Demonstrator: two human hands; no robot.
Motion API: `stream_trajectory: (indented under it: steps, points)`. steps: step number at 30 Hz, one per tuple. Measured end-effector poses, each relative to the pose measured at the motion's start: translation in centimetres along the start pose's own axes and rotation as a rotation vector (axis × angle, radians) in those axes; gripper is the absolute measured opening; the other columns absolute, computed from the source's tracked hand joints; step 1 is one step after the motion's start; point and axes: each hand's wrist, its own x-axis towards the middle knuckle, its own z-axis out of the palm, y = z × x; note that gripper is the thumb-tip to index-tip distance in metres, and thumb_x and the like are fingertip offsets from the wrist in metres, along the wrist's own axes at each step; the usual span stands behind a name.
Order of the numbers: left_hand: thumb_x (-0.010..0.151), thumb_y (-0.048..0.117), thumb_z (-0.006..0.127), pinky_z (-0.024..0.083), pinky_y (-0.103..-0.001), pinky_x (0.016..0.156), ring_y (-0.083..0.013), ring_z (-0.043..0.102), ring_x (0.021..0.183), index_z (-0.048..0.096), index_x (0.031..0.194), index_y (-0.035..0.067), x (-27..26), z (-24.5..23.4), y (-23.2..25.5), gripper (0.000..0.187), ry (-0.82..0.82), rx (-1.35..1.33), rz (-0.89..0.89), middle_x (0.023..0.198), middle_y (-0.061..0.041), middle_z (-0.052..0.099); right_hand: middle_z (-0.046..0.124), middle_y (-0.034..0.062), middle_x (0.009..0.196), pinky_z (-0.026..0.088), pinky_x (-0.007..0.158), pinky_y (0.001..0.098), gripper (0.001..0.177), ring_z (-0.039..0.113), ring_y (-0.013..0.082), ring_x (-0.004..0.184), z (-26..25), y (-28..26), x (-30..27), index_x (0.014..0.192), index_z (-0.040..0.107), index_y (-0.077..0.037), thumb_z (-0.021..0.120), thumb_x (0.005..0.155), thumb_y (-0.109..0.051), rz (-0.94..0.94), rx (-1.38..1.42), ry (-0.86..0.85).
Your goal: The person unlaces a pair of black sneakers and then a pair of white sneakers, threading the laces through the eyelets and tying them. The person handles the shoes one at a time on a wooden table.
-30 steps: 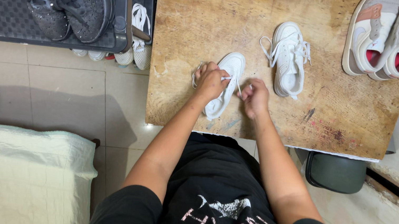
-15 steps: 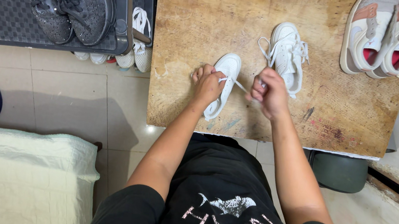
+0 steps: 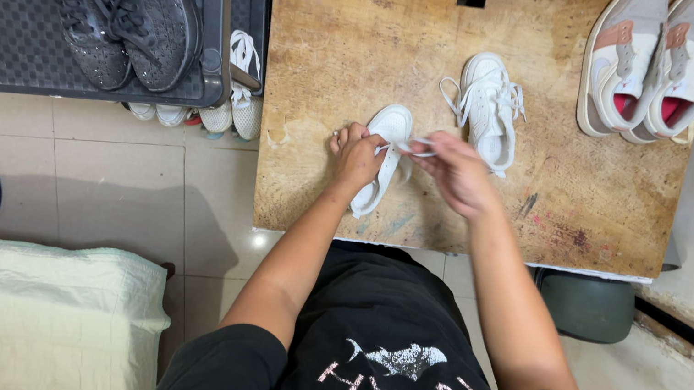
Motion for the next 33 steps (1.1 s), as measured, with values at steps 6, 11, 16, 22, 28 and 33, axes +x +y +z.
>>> stream_trajectory:
  steps: [6, 11, 16, 22, 28, 33]
  points:
    - [0.082, 0.026, 0.078, 0.036, -0.048, 0.108, -0.0299, 0.057, 0.113, 0.079, 0.097, 0.013, 0.5, -1.0, -1.3, 0.020, -0.046, -0.118, 0.030, 0.114, -0.010, 0.064, 0.067, 0.0158, 0.101, 0.050, 0.100, 0.0471, 0.020, 0.066, 0.0343, 0.103, -0.5, -5.2, -3.7, 0.114, 0.064, -0.004, 0.055, 0.108, -0.021, -0.201, -0.378, 0.013]
    - [0.081, 0.026, 0.076, 0.054, -0.035, 0.076, -0.0215, 0.068, 0.078, 0.078, 0.084, 0.006, 1.6, -6.5, -0.1, 0.021, -0.207, -0.381, 0.073, 0.090, -0.012, 0.073, 0.066, 0.0166, 0.120, 0.047, 0.103, 0.0500, 0.025, 0.058, 0.0381, 0.120, 1.3, 0.3, 0.4, 0.110, 0.067, -0.007, 0.066, 0.090, -0.022, -0.288, -2.035, 0.297]
    - [0.092, 0.029, 0.071, 0.045, -0.032, 0.054, -0.0118, 0.056, 0.057, 0.071, 0.072, 0.004, 0.7, -14.7, 4.6, 0.032, -0.290, -0.546, 0.252, 0.065, -0.005, 0.070, 0.057, 0.0228, 0.129, 0.048, 0.098, 0.0476, 0.044, 0.056, 0.0428, 0.116, 4.0, 5.1, 2.8, 0.128, 0.062, -0.004, 0.066, 0.085, -0.006, -0.404, -1.588, 0.159]
    - [0.104, 0.034, 0.061, 0.044, -0.030, 0.054, -0.0087, 0.050, 0.058, 0.056, 0.077, 0.002, -2.1, -23.8, 9.7, 0.043, -0.229, -0.630, 0.272, 0.061, -0.002, 0.053, 0.060, 0.0196, 0.122, 0.049, 0.099, 0.0469, 0.035, 0.057, 0.0424, 0.113, 4.7, 5.3, 3.6, 0.122, 0.067, -0.006, 0.066, 0.086, -0.006, -0.357, -1.587, 0.202]
    - [0.101, 0.030, 0.063, 0.040, -0.031, 0.051, -0.0095, 0.043, 0.056, 0.062, 0.080, 0.001, -4.8, -29.4, 12.8, 0.036, -0.199, -0.481, 0.299, 0.058, -0.003, 0.049, 0.060, 0.0208, 0.120, 0.048, 0.097, 0.0464, 0.020, 0.059, 0.0417, 0.109, 3.5, 5.3, 4.3, 0.110, 0.070, -0.004, 0.071, 0.092, -0.014, -0.444, -1.505, 0.043]
    - [0.105, 0.028, 0.063, 0.045, -0.029, 0.057, -0.0077, 0.051, 0.064, 0.063, 0.088, 0.003, -5.0, -31.4, 11.3, 0.030, -0.275, -0.790, 0.398, 0.069, -0.003, 0.056, 0.058, 0.0214, 0.118, 0.052, 0.095, 0.0421, 0.026, 0.063, 0.0383, 0.105, 1.0, 5.9, 5.9, 0.116, 0.067, -0.003, 0.064, 0.090, -0.006, -0.458, -1.319, 0.058]
